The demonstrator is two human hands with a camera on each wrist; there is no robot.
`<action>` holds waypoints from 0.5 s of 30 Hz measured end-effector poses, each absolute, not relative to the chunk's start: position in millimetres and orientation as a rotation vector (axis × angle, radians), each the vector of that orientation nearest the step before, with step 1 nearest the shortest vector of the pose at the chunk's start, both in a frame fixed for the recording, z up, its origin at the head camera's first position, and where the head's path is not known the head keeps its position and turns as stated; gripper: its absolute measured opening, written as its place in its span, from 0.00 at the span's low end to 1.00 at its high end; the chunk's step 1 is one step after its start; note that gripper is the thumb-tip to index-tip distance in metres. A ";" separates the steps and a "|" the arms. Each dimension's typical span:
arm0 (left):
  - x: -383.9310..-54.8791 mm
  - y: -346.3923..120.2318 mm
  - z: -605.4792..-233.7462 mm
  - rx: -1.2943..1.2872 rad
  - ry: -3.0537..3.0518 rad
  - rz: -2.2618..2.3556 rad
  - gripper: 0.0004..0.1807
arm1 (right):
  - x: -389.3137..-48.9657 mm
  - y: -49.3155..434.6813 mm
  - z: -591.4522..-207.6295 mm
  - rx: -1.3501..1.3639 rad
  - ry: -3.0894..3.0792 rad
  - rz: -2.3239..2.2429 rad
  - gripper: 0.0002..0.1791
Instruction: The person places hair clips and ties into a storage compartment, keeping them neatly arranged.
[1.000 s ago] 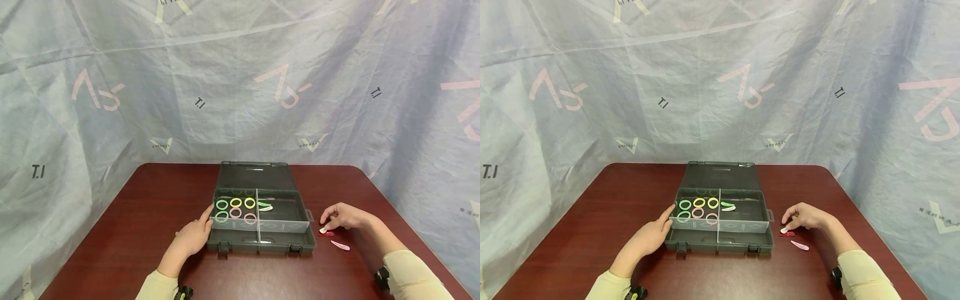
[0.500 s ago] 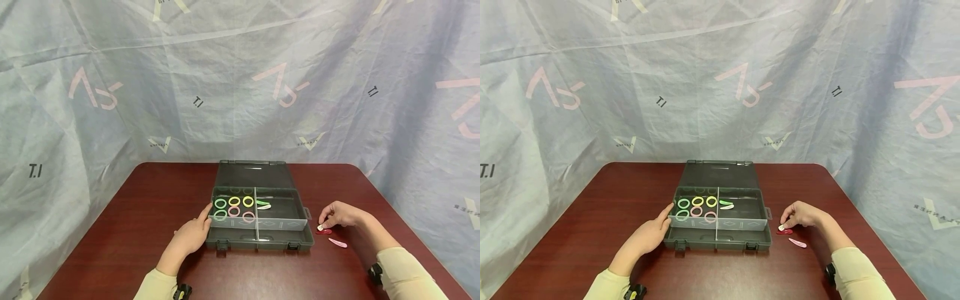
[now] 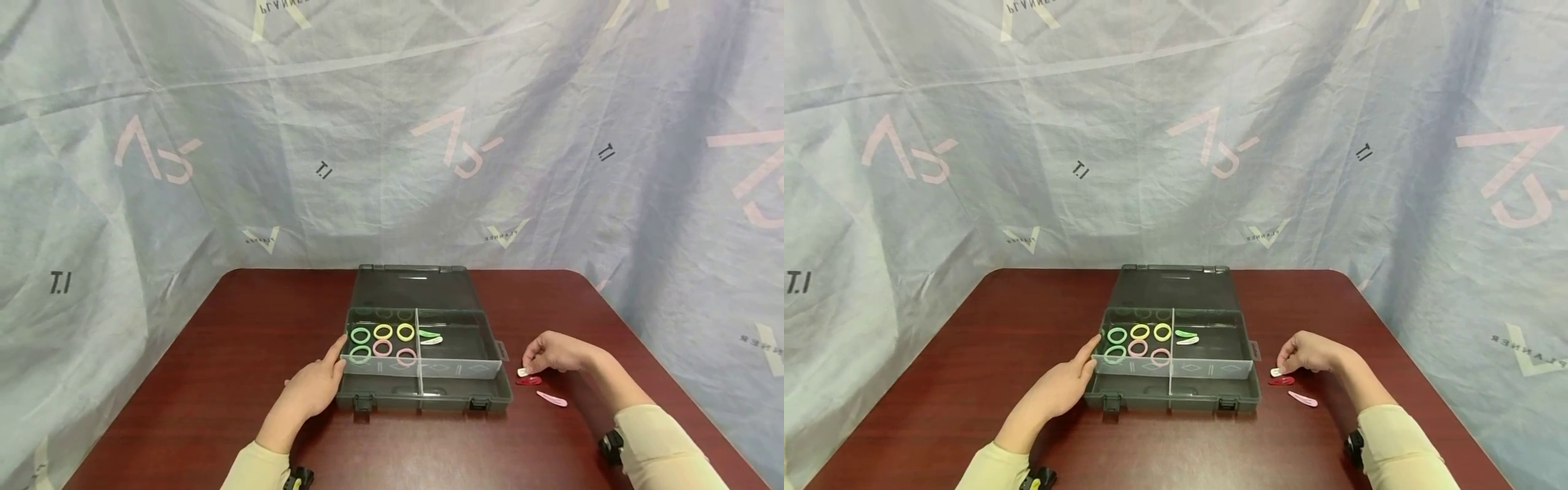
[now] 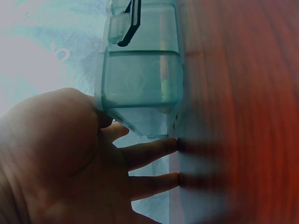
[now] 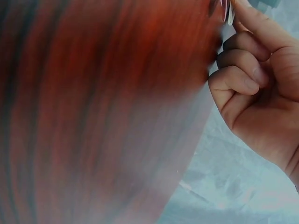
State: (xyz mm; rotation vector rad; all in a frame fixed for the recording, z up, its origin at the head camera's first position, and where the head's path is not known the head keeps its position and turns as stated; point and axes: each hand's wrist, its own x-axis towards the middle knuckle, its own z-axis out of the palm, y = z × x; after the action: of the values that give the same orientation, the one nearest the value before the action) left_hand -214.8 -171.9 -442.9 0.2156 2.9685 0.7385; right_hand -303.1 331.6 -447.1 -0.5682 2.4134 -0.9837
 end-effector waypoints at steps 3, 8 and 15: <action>-214.2 -171.7 -444.2 0.213 2.969 0.737 0.30 | -302.5 332.5 -447.5 -0.573 2.397 -0.992 0.04; -214.0 -171.4 -445.4 0.216 2.970 0.745 0.30 | -303.9 335.6 -446.3 -0.577 2.351 -1.006 0.04; -214.4 -172.5 -443.8 0.229 2.972 0.756 0.30 | -308.6 335.2 -432.9 -0.541 2.342 -1.044 0.06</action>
State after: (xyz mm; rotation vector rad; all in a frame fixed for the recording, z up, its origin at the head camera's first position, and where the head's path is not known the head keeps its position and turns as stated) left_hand -214.4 -172.5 -443.8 0.2294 2.9722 0.7557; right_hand -308.6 335.2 -432.9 -0.5414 2.3422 -1.0445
